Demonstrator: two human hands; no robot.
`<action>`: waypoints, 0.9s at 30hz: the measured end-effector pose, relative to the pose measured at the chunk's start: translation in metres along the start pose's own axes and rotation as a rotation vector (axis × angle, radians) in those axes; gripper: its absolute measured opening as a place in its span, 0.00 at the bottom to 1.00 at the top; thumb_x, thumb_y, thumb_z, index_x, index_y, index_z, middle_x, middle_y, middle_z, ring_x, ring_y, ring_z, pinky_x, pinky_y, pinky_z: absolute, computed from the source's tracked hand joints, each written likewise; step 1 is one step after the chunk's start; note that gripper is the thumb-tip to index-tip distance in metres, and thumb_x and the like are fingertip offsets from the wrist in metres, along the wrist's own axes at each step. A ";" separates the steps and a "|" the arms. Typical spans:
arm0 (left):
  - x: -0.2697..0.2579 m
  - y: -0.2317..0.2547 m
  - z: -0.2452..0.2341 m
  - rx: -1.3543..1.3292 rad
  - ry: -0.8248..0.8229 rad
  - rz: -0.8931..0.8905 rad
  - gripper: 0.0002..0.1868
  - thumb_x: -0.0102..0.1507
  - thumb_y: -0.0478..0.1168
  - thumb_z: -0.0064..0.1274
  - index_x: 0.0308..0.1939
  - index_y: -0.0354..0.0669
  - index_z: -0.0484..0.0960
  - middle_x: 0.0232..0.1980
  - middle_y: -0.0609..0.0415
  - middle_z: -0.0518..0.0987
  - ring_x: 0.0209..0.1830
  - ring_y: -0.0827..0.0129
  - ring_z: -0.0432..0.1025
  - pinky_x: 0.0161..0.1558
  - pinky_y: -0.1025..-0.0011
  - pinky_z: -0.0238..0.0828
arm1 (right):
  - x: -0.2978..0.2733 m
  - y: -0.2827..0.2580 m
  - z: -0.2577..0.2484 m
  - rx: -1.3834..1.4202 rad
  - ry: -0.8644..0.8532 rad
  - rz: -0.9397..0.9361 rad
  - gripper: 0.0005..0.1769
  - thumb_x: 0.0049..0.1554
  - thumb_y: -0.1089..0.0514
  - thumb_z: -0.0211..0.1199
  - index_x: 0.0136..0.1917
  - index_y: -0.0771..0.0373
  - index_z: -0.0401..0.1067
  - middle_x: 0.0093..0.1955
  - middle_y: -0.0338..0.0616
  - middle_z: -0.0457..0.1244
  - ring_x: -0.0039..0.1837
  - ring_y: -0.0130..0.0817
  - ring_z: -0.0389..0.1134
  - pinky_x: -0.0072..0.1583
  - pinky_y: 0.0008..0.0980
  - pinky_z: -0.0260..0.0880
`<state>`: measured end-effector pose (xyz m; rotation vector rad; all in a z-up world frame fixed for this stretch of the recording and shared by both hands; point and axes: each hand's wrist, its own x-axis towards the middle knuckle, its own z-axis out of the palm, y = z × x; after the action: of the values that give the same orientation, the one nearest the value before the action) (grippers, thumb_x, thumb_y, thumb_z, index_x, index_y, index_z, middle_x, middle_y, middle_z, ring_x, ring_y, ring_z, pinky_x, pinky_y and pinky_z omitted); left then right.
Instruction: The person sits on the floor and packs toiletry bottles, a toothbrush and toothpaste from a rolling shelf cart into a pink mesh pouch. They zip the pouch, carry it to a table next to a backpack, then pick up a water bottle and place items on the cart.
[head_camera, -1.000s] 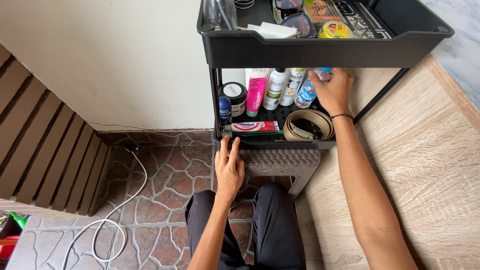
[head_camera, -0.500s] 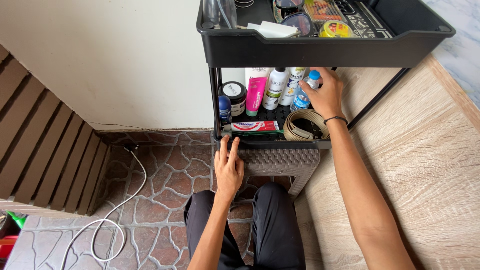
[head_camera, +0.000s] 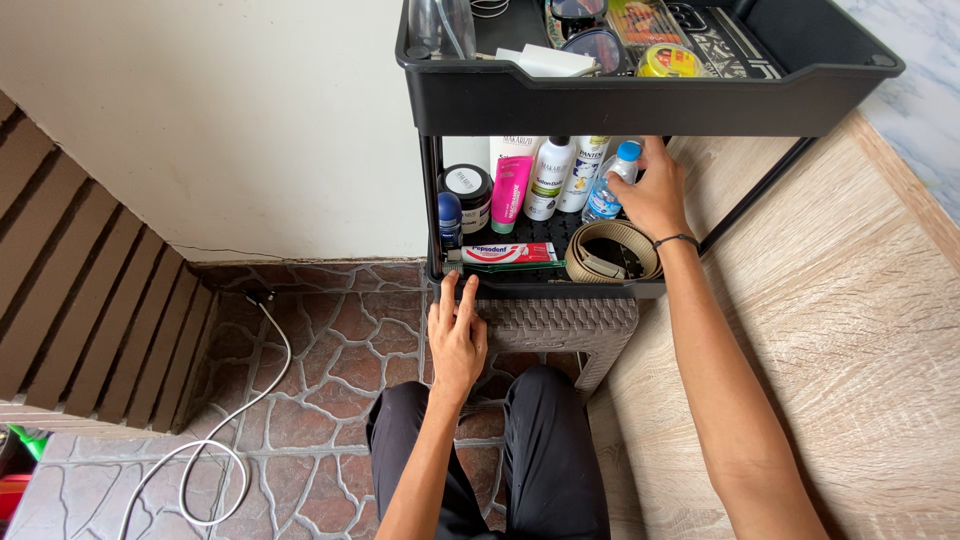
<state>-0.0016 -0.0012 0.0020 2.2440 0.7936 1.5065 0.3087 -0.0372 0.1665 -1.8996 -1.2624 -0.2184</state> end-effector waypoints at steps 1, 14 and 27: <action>0.000 0.000 0.000 0.001 0.002 0.003 0.38 0.57 0.23 0.50 0.73 0.42 0.70 0.74 0.38 0.67 0.40 0.56 0.66 0.50 0.59 0.68 | 0.000 -0.001 -0.001 -0.002 -0.002 0.001 0.37 0.51 0.65 0.73 0.72 0.62 0.63 0.61 0.53 0.69 0.59 0.46 0.73 0.59 0.44 0.73; 0.010 0.009 -0.008 -0.037 0.041 0.006 0.38 0.55 0.24 0.50 0.71 0.42 0.71 0.73 0.38 0.68 0.46 0.49 0.69 0.53 0.56 0.69 | -0.003 -0.002 0.003 -0.052 0.030 -0.045 0.37 0.50 0.57 0.78 0.68 0.64 0.64 0.60 0.54 0.66 0.56 0.46 0.70 0.55 0.44 0.72; 0.006 0.002 0.007 -0.016 0.051 -0.023 0.37 0.53 0.24 0.49 0.69 0.41 0.73 0.72 0.36 0.67 0.42 0.50 0.68 0.49 0.56 0.68 | -0.028 -0.015 -0.009 0.209 0.245 -0.005 0.38 0.53 0.64 0.78 0.70 0.66 0.61 0.62 0.52 0.66 0.59 0.39 0.70 0.55 0.35 0.73</action>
<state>0.0072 0.0011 0.0053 2.1859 0.8160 1.5598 0.2851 -0.0606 0.1648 -1.6376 -1.0809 -0.2999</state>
